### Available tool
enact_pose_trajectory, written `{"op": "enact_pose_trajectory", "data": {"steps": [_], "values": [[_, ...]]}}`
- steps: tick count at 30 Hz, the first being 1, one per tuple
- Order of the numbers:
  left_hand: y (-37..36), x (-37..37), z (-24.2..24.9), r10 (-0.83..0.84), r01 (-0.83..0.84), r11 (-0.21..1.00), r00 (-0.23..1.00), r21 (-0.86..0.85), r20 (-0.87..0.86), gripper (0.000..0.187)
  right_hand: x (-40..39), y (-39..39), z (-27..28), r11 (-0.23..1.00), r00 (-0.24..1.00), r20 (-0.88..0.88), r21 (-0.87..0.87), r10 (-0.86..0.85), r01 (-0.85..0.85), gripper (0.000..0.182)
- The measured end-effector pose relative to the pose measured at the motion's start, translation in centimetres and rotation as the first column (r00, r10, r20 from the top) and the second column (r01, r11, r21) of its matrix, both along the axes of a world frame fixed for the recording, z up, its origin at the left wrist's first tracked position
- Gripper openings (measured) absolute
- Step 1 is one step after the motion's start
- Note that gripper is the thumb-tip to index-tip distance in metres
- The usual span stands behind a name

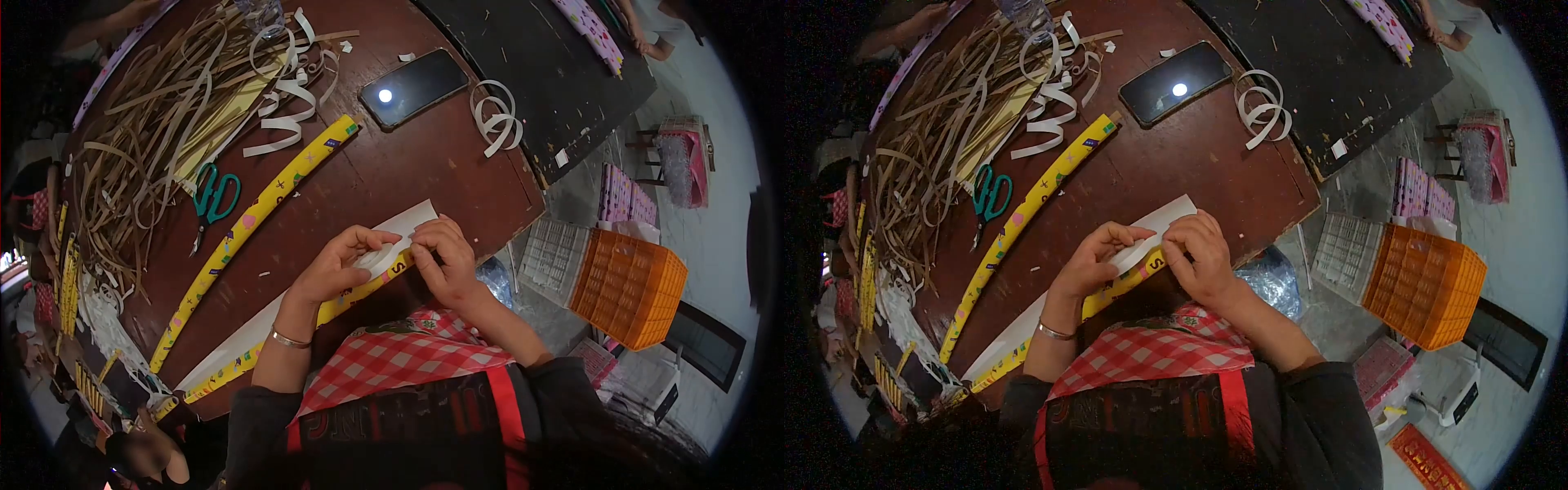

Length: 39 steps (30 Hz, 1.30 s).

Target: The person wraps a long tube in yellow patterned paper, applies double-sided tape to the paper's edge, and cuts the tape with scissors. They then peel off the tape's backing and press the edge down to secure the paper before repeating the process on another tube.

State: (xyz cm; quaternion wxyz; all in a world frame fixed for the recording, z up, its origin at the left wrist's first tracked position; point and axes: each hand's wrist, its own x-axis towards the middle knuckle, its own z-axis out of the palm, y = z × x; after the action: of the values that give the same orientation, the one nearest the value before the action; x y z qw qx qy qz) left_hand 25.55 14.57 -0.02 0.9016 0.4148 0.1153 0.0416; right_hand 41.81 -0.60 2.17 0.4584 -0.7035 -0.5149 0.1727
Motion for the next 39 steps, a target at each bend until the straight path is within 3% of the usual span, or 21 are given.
{"op": "enact_pose_trajectory", "data": {"steps": [2, 6, 9, 11, 18, 23, 26, 30, 32, 39], "values": [[-0.1, -0.2, -0.5, -0.002, -0.004, 0.998, 0.996, -0.068, -0.091, 0.033, 0.4, 0.2, -0.1, 1.000, 1.000, -0.004, 0.011, -0.009, 0.009, 0.006], [-0.2, -0.6, -2.0, -0.023, 0.020, 0.999, 0.997, -0.029, -0.078, 0.031, 1.2, 0.9, 0.0, 0.998, 0.998, 0.028, 0.022, -0.063, 0.062, 0.006], [-0.1, -0.4, -1.0, -0.031, 0.023, 0.994, 0.997, -0.110, -0.072, 0.036, 1.5, 1.0, -0.5, 0.998, 0.995, 0.066, 0.007, -0.069, 0.069, 0.006], [-0.3, -0.3, -0.5, -0.020, 0.038, 0.993, 0.987, 0.109, -0.159, 0.043, 1.7, 1.0, -0.7, 0.998, 0.993, 0.104, -0.008, -0.063, 0.064, 0.005], [-0.8, 0.0, 0.2, 0.055, -0.005, 0.978, 0.971, 0.209, -0.231, 0.047, 2.4, 1.5, -1.5, 0.995, 0.972, 0.229, -0.067, -0.059, 0.076, 0.005], [-0.5, -0.3, 0.1, 0.042, 0.089, 0.887, 0.962, 0.453, -0.271, 0.033, 3.2, 1.9, -1.1, 0.991, 0.959, 0.275, -0.085, -0.076, 0.103, 0.005], [-0.6, 0.2, 0.8, 0.116, -0.015, 0.804, 0.984, 0.595, -0.131, 0.035, 3.4, 2.1, -1.1, 0.988, 0.950, 0.304, -0.104, -0.077, 0.113, 0.005], [-0.5, -0.1, -0.1, 0.185, -0.132, 0.755, 0.983, 0.642, -0.016, 0.036, 3.7, 2.0, -1.4, 0.986, 0.938, 0.338, -0.112, -0.076, 0.120, 0.005], [-0.2, -0.3, 0.2, 0.156, -0.041, 0.844, 0.973, 0.534, -0.172, 0.036, 3.7, 2.0, -1.5, 0.987, 0.933, 0.351, -0.106, -0.079, 0.123, 0.005], [0.2, -0.3, 0.6, 0.146, -0.049, 0.831, 0.981, 0.554, -0.132, 0.030, 3.8, 2.2, -1.6, 0.985, 0.919, 0.380, -0.089, -0.100, 0.145, 0.005]]}}
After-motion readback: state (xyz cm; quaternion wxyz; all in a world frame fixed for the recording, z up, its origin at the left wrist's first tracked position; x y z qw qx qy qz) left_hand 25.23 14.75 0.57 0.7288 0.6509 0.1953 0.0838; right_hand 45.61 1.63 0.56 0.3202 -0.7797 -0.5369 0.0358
